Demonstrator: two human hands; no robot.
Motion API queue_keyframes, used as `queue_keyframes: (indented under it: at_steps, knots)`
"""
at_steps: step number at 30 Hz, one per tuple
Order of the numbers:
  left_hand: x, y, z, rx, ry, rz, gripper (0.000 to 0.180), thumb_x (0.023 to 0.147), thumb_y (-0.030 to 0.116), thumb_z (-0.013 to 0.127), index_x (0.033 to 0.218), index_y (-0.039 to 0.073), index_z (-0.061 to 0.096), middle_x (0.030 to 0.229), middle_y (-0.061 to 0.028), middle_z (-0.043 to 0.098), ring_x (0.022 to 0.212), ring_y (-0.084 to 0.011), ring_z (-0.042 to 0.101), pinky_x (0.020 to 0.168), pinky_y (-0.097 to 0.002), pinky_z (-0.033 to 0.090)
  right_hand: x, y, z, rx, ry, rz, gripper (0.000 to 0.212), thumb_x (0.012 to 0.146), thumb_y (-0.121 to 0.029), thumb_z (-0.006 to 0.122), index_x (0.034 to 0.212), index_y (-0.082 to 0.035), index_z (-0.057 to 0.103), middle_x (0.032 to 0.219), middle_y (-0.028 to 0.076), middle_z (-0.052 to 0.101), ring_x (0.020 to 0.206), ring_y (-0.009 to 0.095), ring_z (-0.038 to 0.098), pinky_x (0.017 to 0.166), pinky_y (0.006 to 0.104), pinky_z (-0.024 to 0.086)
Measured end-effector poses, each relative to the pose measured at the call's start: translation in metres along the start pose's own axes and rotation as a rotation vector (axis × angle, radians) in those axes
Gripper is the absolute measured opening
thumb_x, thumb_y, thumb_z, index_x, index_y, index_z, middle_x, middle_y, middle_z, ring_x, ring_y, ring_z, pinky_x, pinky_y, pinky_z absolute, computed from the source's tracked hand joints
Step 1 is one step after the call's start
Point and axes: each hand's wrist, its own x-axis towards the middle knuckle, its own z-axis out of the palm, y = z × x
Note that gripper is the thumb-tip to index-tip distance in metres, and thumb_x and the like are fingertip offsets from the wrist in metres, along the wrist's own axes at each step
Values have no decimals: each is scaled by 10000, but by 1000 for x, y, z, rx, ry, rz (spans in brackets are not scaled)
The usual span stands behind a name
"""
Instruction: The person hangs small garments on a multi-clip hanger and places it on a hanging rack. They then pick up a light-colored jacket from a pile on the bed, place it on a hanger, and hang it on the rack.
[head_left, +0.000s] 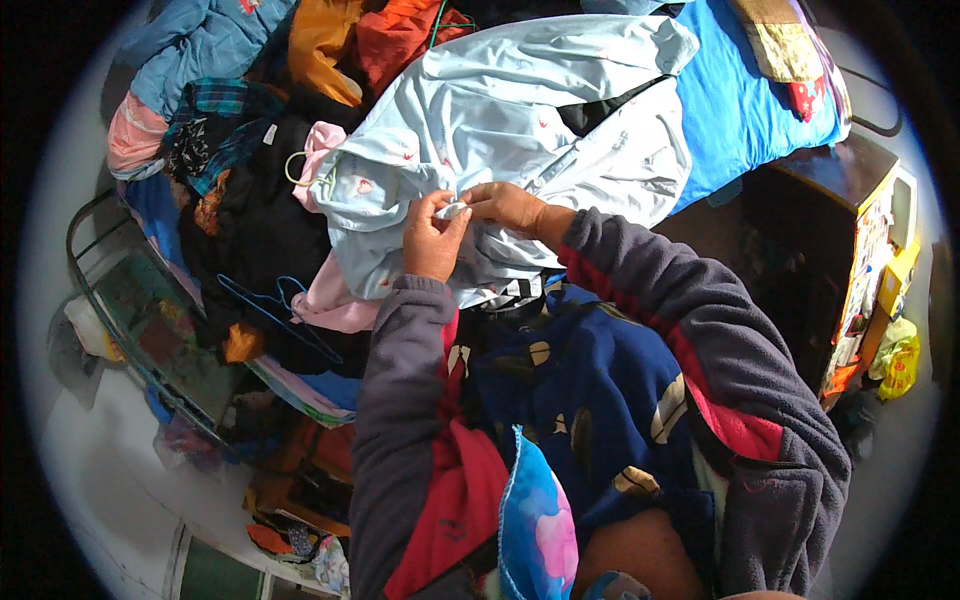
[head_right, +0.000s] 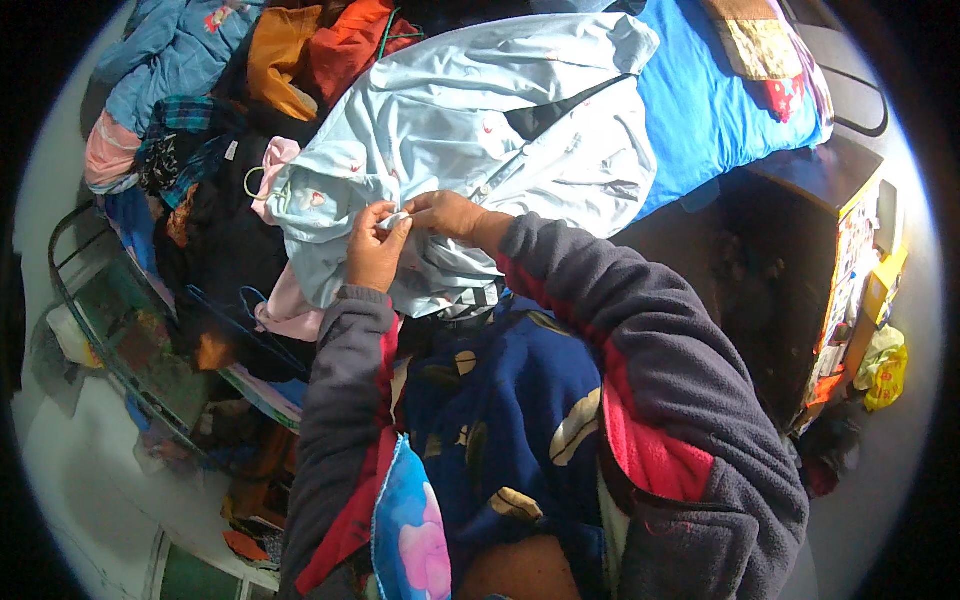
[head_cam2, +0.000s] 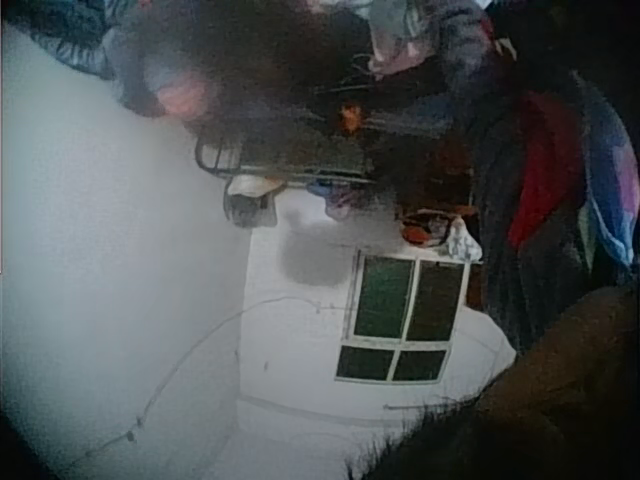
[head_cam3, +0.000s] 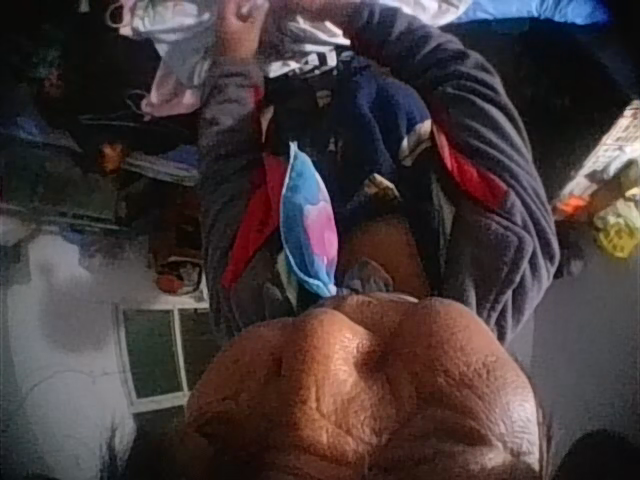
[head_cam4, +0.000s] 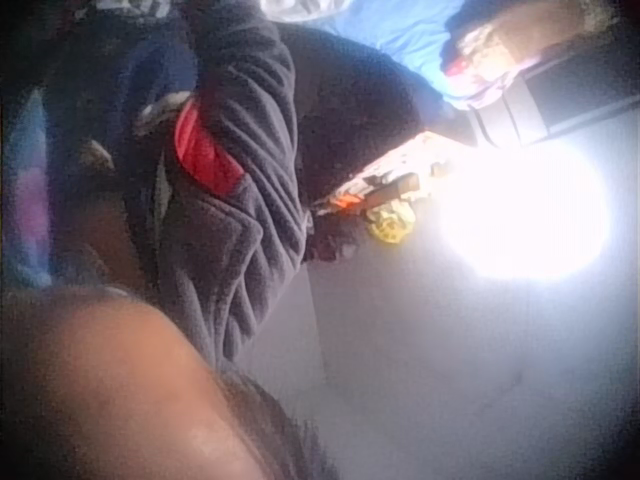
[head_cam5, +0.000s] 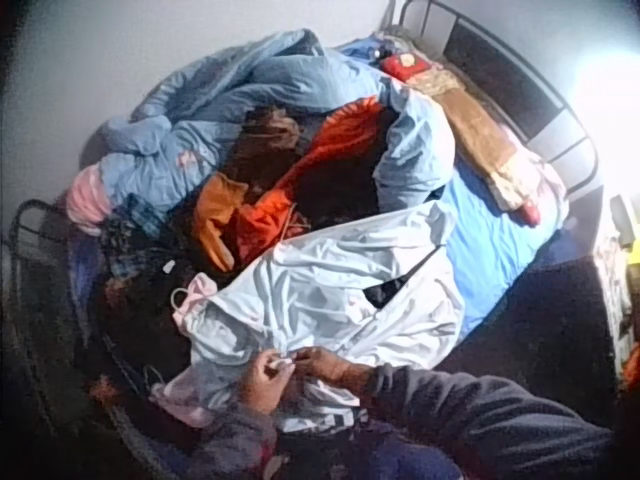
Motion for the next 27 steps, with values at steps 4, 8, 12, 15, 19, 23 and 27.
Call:
queue_keyframes:
  at_steps: [4, 8, 12, 15, 19, 23, 27]
  knots:
    - [0, 1, -6, 362, -128, -13, 220, 826, 108, 737, 1036, 79, 679, 931, -59, 611, 648, -160, 608, 624, -292, 494, -8, 2, 4, 43, 130, 200, 286, 828, -249, 721, 1001, -32, 653, 814, 24, 635, 728, 138, 593, 621, 283, 473]
    - [1, 2, -18, 423, -87, -22, 308, 788, 80, 741, 1086, 96, 664, 1073, -94, 601, 676, -195, 614, 657, -334, 519, -25, -10, -1, -347, 180, -135, 223, 853, -179, 688, 1003, -19, 648, 902, 80, 689, 830, 175, 665, 744, 315, 529]
    - [-6, 10, -35, 431, 186, 150, 387, 801, 38, 715, 1173, 71, 616, 1190, -115, 559, 830, -216, 592, 772, -330, 514, -55, -34, -43, -828, 403, -319, 172, 868, -157, 612, 1007, -75, 673, 971, 126, 691, 904, 317, 671, 816, 390, 531]
    - [-18, 13, -34, 579, 132, 194, 226, 841, 49, 660, 1066, 70, 668, 1009, -116, 644, 914, -283, 627, 801, -386, 508, -80, -40, -74, -1226, 418, -337, 166, 868, -191, 612, 994, -119, 691, 1012, 98, 672, 985, 318, 624, 888, 431, 492]
    - [-37, 3, 7, 538, -151, 403, 183, 839, 105, 667, 1019, 85, 691, 1028, -100, 677, 993, -322, 616, 880, -433, 485, -94, -30, -83, -1462, 373, -436, 149, 838, -191, 633, 964, -138, 692, 1013, 58, 644, 1063, 272, 591, 937, 436, 442]
    - [-41, -6, 41, 907, -269, 449, 178, 850, 135, 616, 1015, 103, 673, 1095, -80, 620, 1024, -291, 595, 868, -436, 492, -87, -33, -79, -1601, 311, -312, 163, 811, -169, 637, 965, -145, 686, 979, 59, 627, 1036, 268, 590, 942, 424, 427]
    - [-29, -4, 41, 1207, -323, 205, 149, 864, 153, 558, 953, 118, 672, 1052, -68, 567, 991, -288, 591, 842, -448, 491, -93, -35, -79, -1408, 566, -635, 153, 805, -150, 628, 949, -110, 659, 965, 72, 621, 975, 284, 598, 904, 431, 447]
